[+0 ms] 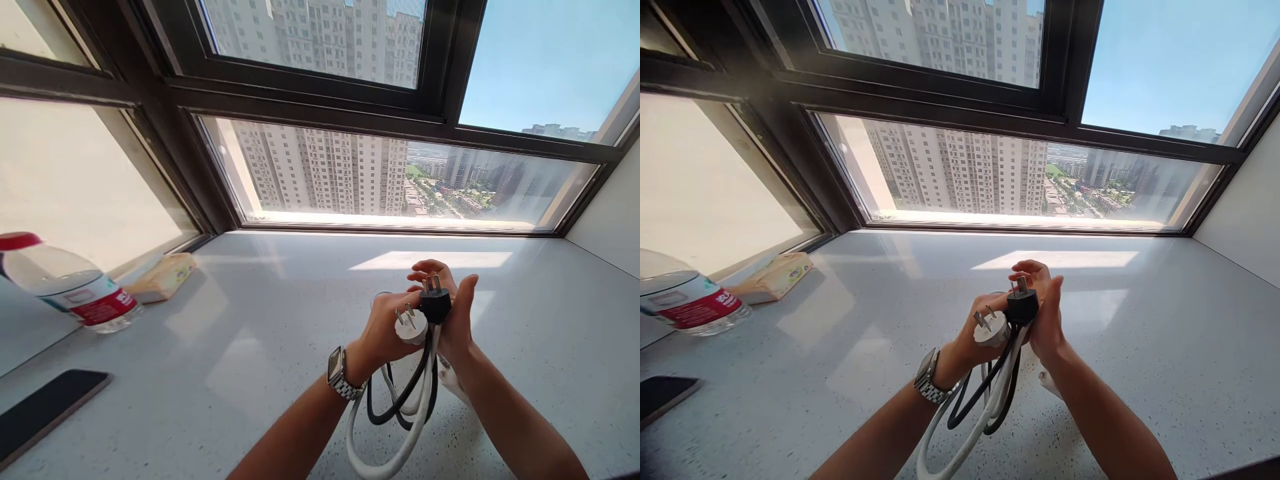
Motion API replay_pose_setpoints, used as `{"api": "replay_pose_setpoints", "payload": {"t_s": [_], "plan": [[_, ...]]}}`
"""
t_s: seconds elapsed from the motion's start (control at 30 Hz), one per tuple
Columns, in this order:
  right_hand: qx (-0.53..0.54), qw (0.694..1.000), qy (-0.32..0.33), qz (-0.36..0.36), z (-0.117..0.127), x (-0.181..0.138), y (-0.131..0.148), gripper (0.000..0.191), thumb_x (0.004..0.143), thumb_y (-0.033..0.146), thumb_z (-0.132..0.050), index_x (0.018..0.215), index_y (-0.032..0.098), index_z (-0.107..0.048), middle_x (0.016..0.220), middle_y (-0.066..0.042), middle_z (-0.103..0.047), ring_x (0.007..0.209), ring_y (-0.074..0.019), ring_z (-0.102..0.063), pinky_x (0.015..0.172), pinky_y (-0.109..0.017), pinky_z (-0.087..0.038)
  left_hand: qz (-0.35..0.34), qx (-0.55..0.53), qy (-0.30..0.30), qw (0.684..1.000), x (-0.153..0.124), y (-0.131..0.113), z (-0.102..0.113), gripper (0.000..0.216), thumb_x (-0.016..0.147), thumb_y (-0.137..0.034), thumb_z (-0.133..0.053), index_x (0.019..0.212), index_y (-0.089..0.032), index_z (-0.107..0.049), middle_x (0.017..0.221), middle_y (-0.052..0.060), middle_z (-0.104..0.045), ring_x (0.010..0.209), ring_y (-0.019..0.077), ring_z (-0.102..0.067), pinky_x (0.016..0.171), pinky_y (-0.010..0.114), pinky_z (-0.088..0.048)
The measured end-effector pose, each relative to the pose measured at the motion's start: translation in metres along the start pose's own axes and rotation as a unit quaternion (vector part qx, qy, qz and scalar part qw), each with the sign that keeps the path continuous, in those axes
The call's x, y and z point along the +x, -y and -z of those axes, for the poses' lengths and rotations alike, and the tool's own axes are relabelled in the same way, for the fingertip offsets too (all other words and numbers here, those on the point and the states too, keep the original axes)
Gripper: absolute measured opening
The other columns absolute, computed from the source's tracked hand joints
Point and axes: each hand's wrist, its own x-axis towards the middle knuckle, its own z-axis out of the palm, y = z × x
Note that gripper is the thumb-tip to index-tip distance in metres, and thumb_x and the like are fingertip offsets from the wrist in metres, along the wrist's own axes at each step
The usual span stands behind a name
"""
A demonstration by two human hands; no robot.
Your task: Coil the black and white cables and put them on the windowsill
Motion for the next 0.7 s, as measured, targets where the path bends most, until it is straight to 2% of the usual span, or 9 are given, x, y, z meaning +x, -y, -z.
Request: {"api": "replay_pose_setpoints", "payload": {"t_s": [0.1, 0.2, 0.27, 0.37, 0.47, 0.57, 0.63, 0.7], "plan": [[0.020, 0.998, 0.060, -0.020, 0.003, 0.002, -0.001, 0.078, 0.069, 0.091, -0.033, 0.102, 0.026, -0.063, 0.112, -0.006, -0.061, 0.106, -0.0246, -0.057, 0.089, -0.038, -0.048, 0.000, -0.024, -0.040, 0.999, 0.002, 0.002, -0.001, 0.009, 0.069, -0.019, -0.057, 0.064, -0.018, -0.050, 0.057, -0.001, -0.054, 0.051, 0.0102, -0.042, 0.051, 0.023, -0.035], [0.003, 0.986, 0.167, -0.026, 0.009, 0.004, -0.004, 0.087, 0.062, 0.092, -0.041, 0.118, 0.027, -0.057, 0.121, -0.009, -0.060, 0.106, -0.0282, -0.059, 0.089, -0.043, -0.049, -0.002, -0.039, -0.099, 0.994, 0.006, 0.004, 0.001, 0.011, 0.072, -0.018, -0.054, 0.062, -0.018, -0.049, 0.057, -0.001, -0.053, 0.052, 0.0108, -0.042, 0.050, 0.024, -0.036], [-0.027, 0.975, 0.222, -0.013, 0.013, 0.005, -0.004, 0.092, 0.059, 0.090, -0.048, 0.127, 0.028, -0.051, 0.125, -0.010, -0.058, 0.106, -0.0288, -0.060, 0.087, -0.043, -0.050, -0.011, -0.046, -0.116, 0.992, 0.009, 0.004, 0.002, 0.017, 0.074, -0.022, -0.056, 0.060, -0.018, -0.048, 0.056, -0.001, -0.052, 0.051, 0.0109, -0.041, 0.048, 0.025, -0.036], [-0.088, 0.954, 0.287, -0.007, 0.018, 0.008, -0.001, 0.099, 0.056, 0.081, -0.065, 0.136, 0.028, -0.043, 0.124, -0.010, -0.058, 0.110, -0.0286, -0.058, 0.088, -0.042, -0.050, -0.009, -0.084, -0.130, 0.988, 0.008, 0.004, 0.003, 0.026, 0.078, -0.032, -0.056, 0.058, -0.019, -0.047, 0.060, 0.000, -0.053, 0.053, 0.0117, -0.043, 0.048, 0.026, -0.038], [-0.165, 0.922, 0.349, -0.022, 0.022, 0.014, 0.002, 0.095, 0.053, 0.060, -0.083, 0.134, 0.026, -0.046, 0.117, -0.009, -0.060, 0.106, -0.0264, -0.060, 0.085, -0.038, -0.051, 0.055, -0.116, -0.142, 0.982, 0.004, 0.003, 0.003, 0.027, 0.081, -0.039, -0.056, 0.062, -0.020, -0.050, 0.063, 0.001, -0.055, 0.055, 0.0124, -0.045, 0.049, 0.027, -0.043], [-0.173, 0.916, 0.360, -0.044, 0.023, 0.018, 0.001, 0.090, 0.053, 0.055, -0.085, 0.130, 0.024, -0.051, 0.113, -0.008, -0.062, 0.106, -0.0258, -0.059, 0.083, -0.035, -0.051, 0.126, -0.130, -0.136, 0.974, 0.000, 0.000, 0.002, 0.024, 0.079, -0.038, -0.061, 0.066, -0.021, -0.051, 0.058, -0.001, -0.053, 0.052, 0.0121, -0.045, 0.050, 0.029, -0.046], [-0.136, 0.924, 0.351, -0.064, 0.022, 0.019, 0.000, 0.094, 0.051, 0.065, -0.080, 0.130, 0.022, -0.050, 0.116, -0.010, -0.061, 0.112, -0.0273, -0.056, 0.087, -0.036, -0.050, 0.153, -0.153, -0.124, 0.968, 0.001, -0.001, 0.002, 0.023, 0.080, -0.035, -0.060, 0.066, -0.020, -0.050, 0.056, -0.002, -0.051, 0.051, 0.0124, -0.047, 0.050, 0.028, -0.046], [-0.113, 0.940, 0.315, -0.066, 0.021, 0.018, 0.001, 0.094, 0.055, 0.076, -0.070, 0.129, 0.022, -0.051, 0.122, -0.011, -0.059, 0.118, -0.0276, -0.053, 0.093, -0.039, -0.046, 0.158, -0.149, -0.134, 0.967, 0.002, 0.003, 0.002, 0.024, 0.082, -0.034, -0.058, 0.065, -0.020, -0.049, 0.056, -0.002, -0.051, 0.052, 0.0126, -0.049, 0.052, 0.028, -0.046]]}}
